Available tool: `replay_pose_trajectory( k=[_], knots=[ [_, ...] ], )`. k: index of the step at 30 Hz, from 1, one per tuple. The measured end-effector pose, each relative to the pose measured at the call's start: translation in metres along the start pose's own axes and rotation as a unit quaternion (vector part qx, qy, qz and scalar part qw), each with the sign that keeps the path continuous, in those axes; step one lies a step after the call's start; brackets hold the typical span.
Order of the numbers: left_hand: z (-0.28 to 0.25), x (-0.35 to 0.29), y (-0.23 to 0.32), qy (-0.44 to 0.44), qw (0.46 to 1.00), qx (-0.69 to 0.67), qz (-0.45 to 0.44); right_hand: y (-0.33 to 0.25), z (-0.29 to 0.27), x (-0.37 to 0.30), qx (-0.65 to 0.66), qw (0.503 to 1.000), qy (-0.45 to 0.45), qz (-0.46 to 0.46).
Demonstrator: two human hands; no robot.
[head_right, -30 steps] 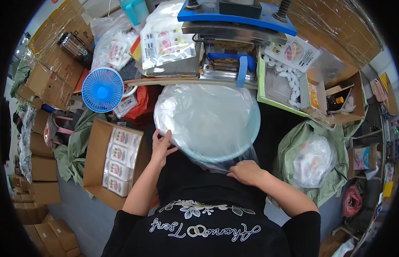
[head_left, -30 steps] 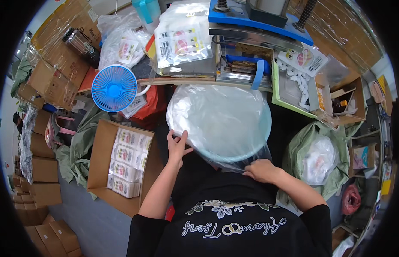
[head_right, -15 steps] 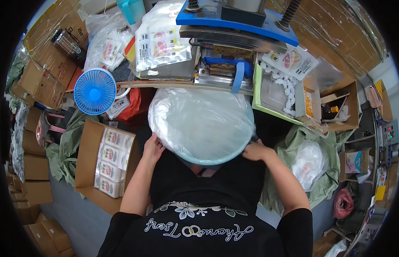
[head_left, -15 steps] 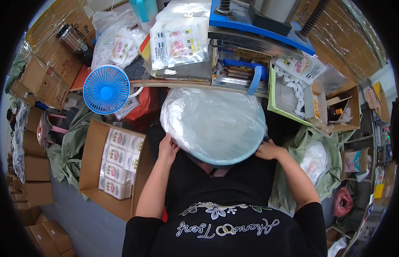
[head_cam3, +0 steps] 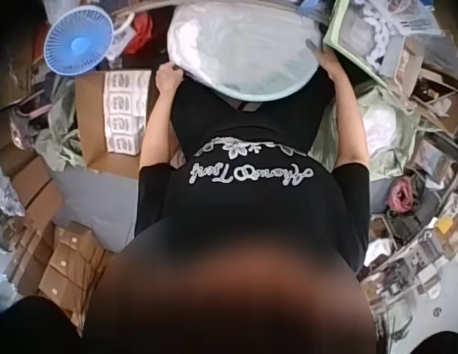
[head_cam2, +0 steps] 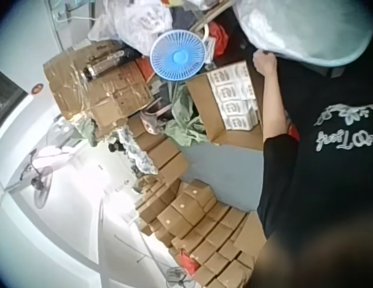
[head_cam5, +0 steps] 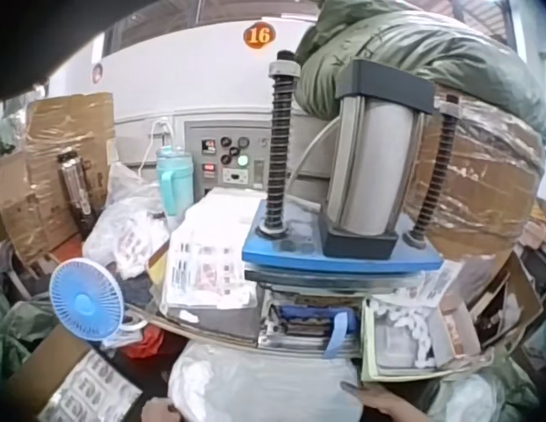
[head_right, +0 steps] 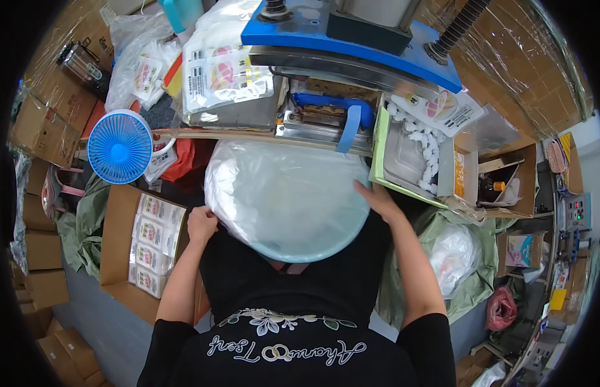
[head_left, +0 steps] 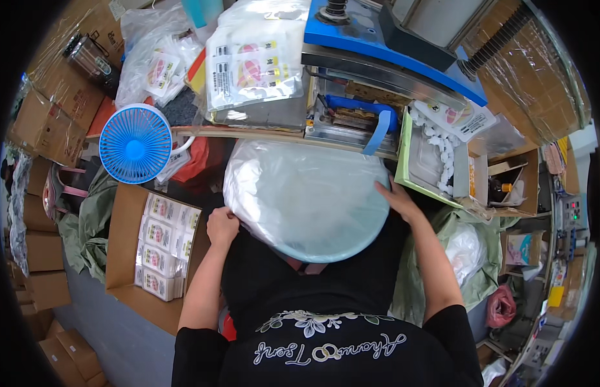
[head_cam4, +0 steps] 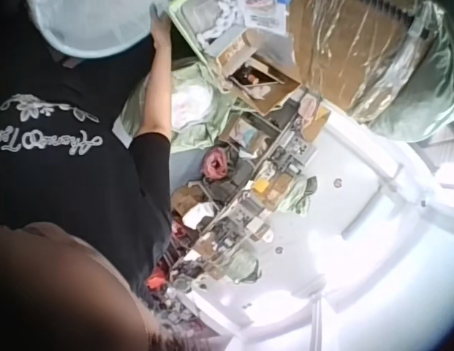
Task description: The person is sealing plastic bags using a heat-press machine in a factory setting.
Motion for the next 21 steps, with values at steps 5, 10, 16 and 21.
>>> replay_pose_trajectory(
  k=[5, 10, 16, 21],
  knots=[
    [0.006, 0.042, 0.0, -0.02, 0.996, -0.072, -0.05, 0.016, -0.001, 0.037, -0.002, 0.997, 0.074, -0.007],
    [0.022, 0.079, -0.04, -0.006, 0.939, -0.307, -0.157, 0.051, 0.0, 0.042, 0.015, 0.998, 0.063, -0.025],
    [0.01, 0.038, 0.033, -0.07, 0.875, -0.463, -0.123, 0.038, -0.01, 0.019, -0.132, 0.97, 0.182, -0.097],
    [0.017, 0.024, 0.073, -0.044, 0.987, -0.153, 0.009, -0.033, -0.015, -0.013, -0.349, 0.879, 0.26, -0.195]
  ],
)
Point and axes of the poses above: each hand's wrist, its own x-axis towards the middle knuckle, its own z-axis out of the palm, y = z × x, the point moved 10 cm from there along x, towards the middle knuckle, and after that the axes turned 5 degrees about x, right-handed, at the moved point
